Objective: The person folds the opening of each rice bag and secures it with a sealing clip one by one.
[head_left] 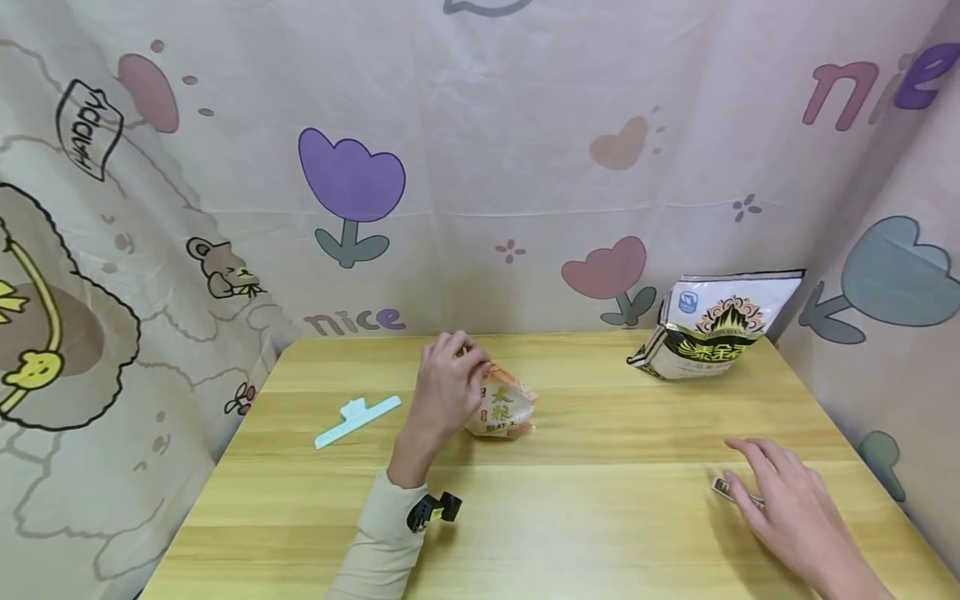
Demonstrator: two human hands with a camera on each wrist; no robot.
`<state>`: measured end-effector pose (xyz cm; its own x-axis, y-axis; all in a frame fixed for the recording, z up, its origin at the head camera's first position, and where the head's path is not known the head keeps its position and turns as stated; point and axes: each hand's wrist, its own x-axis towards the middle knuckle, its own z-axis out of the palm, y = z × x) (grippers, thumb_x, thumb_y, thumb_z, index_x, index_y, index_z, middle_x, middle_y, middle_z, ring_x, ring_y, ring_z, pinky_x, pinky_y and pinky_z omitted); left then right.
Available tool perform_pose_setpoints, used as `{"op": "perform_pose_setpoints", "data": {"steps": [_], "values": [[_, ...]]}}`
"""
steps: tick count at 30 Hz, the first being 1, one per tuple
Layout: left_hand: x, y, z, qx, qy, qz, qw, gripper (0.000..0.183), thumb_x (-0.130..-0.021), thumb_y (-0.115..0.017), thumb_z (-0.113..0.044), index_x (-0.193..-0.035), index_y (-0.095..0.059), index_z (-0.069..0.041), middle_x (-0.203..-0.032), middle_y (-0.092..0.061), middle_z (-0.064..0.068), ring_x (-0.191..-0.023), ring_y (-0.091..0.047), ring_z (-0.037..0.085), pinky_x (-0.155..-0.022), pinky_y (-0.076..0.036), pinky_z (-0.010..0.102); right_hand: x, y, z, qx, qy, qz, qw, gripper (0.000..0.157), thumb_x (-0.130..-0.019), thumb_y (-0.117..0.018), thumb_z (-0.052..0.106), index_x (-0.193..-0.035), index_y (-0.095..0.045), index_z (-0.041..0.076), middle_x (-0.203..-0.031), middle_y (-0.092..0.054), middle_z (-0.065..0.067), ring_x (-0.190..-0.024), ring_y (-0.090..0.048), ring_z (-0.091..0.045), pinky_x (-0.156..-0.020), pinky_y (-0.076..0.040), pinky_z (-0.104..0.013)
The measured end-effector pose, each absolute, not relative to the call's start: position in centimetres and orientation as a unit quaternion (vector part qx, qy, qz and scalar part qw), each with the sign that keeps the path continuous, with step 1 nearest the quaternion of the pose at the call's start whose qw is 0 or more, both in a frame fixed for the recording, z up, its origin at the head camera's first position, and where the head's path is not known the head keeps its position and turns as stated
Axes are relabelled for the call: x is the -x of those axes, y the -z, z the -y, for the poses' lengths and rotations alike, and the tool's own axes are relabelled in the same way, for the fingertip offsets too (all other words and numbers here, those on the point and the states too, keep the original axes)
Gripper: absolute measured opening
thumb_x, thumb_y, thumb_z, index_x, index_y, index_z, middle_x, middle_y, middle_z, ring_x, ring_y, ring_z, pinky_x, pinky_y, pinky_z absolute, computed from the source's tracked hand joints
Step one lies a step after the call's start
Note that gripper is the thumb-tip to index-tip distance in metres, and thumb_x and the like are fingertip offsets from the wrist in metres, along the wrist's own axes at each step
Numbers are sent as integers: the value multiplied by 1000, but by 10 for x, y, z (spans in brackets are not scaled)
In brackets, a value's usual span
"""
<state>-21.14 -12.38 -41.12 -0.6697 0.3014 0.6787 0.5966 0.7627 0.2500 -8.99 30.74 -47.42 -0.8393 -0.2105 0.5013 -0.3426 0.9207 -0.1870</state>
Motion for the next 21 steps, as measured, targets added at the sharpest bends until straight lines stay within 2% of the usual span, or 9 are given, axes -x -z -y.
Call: {"op": "perform_pose_setpoints", "data": {"steps": [10,21], "values": [[214,411,119,262,237,883,308,8,-91,-74,-4,-91,-76,-12,-97,-61,4,-94,-54,25,-88,-45,48,80,485,-328,-116,-111,964,215,43,-82,-79,13,-120,-63,0,-112,-62,-22,-102,-58,-45,-71,-43,-69],[212,412,124,249,237,887,308,5,-90,-75,-6,-90,-76,-10,-98,-61,3,-95,-53,25,-89,-43,48,81,492,-342,-108,-98,969,202,39,-83,-78,13,-118,-65,0,-110,-63,-21,-100,-60,-45,-67,-44,-69]]}}
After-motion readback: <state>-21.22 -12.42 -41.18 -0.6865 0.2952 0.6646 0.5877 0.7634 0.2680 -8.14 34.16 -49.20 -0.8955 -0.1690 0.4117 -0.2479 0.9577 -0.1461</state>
